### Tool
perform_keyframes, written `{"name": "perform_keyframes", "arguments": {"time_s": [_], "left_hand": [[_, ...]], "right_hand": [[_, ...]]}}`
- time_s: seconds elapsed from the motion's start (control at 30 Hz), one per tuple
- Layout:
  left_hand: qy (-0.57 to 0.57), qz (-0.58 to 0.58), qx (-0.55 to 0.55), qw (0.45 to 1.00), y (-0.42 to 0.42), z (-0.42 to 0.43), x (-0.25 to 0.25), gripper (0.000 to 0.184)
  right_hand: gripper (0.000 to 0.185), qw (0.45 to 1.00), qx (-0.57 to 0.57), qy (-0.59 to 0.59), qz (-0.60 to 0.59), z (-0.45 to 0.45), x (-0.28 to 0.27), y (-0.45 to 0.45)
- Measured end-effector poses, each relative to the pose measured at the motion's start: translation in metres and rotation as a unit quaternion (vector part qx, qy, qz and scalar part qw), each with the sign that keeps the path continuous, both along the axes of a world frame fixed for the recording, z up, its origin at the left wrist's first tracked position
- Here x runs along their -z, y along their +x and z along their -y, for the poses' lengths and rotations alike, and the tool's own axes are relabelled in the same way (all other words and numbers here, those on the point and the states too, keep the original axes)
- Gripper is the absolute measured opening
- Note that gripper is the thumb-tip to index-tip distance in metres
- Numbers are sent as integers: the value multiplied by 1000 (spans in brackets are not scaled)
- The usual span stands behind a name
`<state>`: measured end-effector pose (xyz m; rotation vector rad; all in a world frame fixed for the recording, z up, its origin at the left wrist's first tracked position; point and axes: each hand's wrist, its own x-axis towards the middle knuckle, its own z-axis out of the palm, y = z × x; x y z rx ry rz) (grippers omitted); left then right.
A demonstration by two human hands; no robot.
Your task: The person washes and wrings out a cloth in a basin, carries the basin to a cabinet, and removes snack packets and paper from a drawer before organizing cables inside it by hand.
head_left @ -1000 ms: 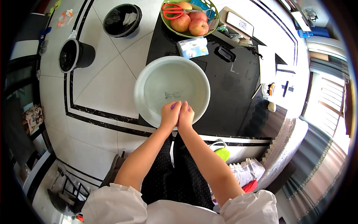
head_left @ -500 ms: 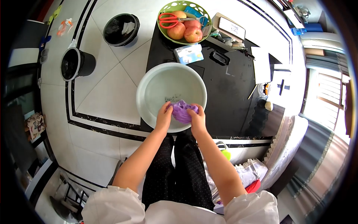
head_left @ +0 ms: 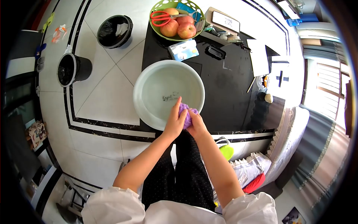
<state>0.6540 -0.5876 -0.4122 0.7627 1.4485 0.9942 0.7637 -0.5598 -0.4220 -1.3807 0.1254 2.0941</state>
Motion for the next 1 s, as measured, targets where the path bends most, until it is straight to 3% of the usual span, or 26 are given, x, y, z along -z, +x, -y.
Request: {"name": "perform_keyframes", "arguments": {"time_s": [0.1, 0.2, 0.23, 0.33, 0.43, 0.53, 0.73, 0.87, 1.0], "left_hand": [[-63, -95, 13, 993, -7, 3, 1, 51], [-94, -129, -27, 987, -16, 4, 6, 43], [-93, -145, -53, 984, -20, 5, 6, 32], [-51, -212, -120, 969, -40, 8, 19, 27], [-55, -253, -166, 952, -62, 7, 24, 26], [-38, -325, -166, 930, -79, 3, 23, 27], [11, -458, -136, 878, -107, -2, 23, 32], [-3, -465, -130, 876, -110, -4, 26, 33], [-21, -434, -195, 880, -109, -6, 29, 33]], "right_hand": [[29, 975, -73, 57, 203, -6, 3, 9], [36, 955, -81, 92, 271, -24, -1, 13], [39, 947, -83, 98, 295, -30, -4, 15], [52, 872, -141, 162, 439, -40, 12, 24], [58, 855, -145, 144, 477, -44, 45, 34], [61, 931, -127, 94, 329, -52, 49, 34], [40, 839, -262, 92, 468, -71, 36, 31], [39, 812, -320, 105, 477, -77, 39, 35], [41, 732, -428, 113, 518, -87, 30, 35]]}}
